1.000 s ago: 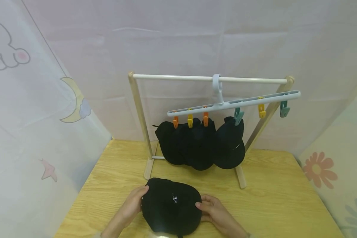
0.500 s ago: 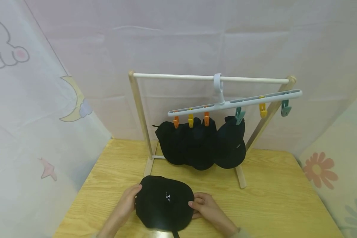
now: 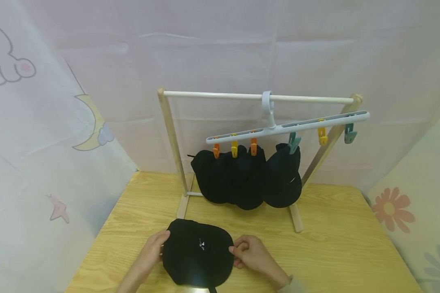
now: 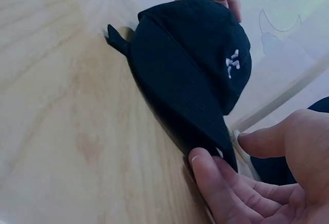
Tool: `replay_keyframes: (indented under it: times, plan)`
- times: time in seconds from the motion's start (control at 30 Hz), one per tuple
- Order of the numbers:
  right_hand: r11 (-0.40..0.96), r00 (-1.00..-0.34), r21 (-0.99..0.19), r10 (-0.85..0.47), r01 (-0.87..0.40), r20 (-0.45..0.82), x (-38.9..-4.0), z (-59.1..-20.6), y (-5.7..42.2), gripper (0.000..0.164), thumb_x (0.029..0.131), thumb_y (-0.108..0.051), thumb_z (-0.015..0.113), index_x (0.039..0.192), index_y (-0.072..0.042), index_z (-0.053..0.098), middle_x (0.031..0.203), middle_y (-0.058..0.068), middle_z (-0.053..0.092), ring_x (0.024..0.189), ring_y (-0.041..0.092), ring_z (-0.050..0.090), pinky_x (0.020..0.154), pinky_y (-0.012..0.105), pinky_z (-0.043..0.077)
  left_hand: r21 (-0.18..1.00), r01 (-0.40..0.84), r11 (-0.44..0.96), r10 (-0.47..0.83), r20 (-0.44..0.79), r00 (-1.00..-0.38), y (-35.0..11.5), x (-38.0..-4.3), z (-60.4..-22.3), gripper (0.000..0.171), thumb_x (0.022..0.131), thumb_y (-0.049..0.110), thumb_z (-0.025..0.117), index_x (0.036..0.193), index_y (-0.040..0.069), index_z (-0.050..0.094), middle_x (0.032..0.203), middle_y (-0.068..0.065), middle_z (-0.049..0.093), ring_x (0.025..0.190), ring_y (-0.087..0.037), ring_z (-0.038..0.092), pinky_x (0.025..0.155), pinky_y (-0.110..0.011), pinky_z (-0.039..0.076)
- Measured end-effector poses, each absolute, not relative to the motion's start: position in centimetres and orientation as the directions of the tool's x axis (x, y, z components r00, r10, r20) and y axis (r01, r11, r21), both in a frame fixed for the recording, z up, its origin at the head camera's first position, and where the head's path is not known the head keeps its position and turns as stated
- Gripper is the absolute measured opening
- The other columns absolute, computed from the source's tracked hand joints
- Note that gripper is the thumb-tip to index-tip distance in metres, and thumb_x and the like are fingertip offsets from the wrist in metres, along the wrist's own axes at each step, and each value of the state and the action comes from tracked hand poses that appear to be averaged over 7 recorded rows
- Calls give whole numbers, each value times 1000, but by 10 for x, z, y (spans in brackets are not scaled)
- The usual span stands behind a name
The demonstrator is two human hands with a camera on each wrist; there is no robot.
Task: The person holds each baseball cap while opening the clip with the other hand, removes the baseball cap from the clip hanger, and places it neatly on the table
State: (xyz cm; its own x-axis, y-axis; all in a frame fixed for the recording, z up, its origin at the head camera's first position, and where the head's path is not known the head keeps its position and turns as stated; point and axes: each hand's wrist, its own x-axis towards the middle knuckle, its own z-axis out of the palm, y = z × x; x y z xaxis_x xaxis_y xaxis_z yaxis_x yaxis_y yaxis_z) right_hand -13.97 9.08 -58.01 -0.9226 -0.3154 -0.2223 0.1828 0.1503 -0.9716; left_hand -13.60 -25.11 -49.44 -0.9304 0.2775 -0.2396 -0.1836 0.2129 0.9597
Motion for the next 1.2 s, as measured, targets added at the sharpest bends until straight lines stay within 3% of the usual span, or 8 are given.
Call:
replay_keyframes:
  times: [0.17,0.37,0.53,0.87,1.1,1.2]
  plan:
    - [154,-921,-971,-320,182,-223,-142,-574,96,26,101,-22,76,108,2,67,82,13,74,71,21,74,64,33,64,942,-158,295,242,-234,-942,-251,-135,-496,72,117,46,36,155,-15,40,152,-34,53,136,-51,57,101,-57,59]
    - [156,-925,-974,-316,167,-210,-143,-567,102,26,102,-20,75,109,3,66,85,14,74,75,23,74,67,35,64,926,-150,346,147,-212,-966,-248,-135,-494,59,117,41,39,142,-10,53,133,-20,66,121,-35,65,93,-47,61]
    - [145,-941,-980,-293,132,-170,-142,-560,107,26,103,-15,72,112,8,64,88,15,74,79,26,73,69,35,64,907,-123,403,89,-173,-981,-246,-137,-489,50,116,38,44,140,-5,55,130,-14,67,115,-25,66,89,-38,59]
    - [204,-954,-978,-283,42,-100,-142,-549,120,31,103,-21,74,114,7,65,91,9,71,79,22,72,69,31,61,844,-32,535,103,-103,-989,-246,-139,-481,47,115,42,46,143,5,55,146,-19,58,123,-32,64,97,-50,56]
    - [226,-956,-971,-292,-80,11,-142,-534,135,40,103,-23,74,121,11,64,101,11,72,84,14,72,73,26,60,811,123,572,160,37,-986,-242,-147,-472,44,115,32,51,144,0,53,147,-21,58,132,-39,59,108,-60,50]
    - [222,-958,-969,-285,-106,39,-139,-524,141,39,102,-23,75,122,8,64,103,13,72,86,16,73,75,28,61,783,196,591,177,110,-978,-238,-151,-467,42,113,30,55,142,0,55,144,-20,60,135,-43,56,110,-64,48]
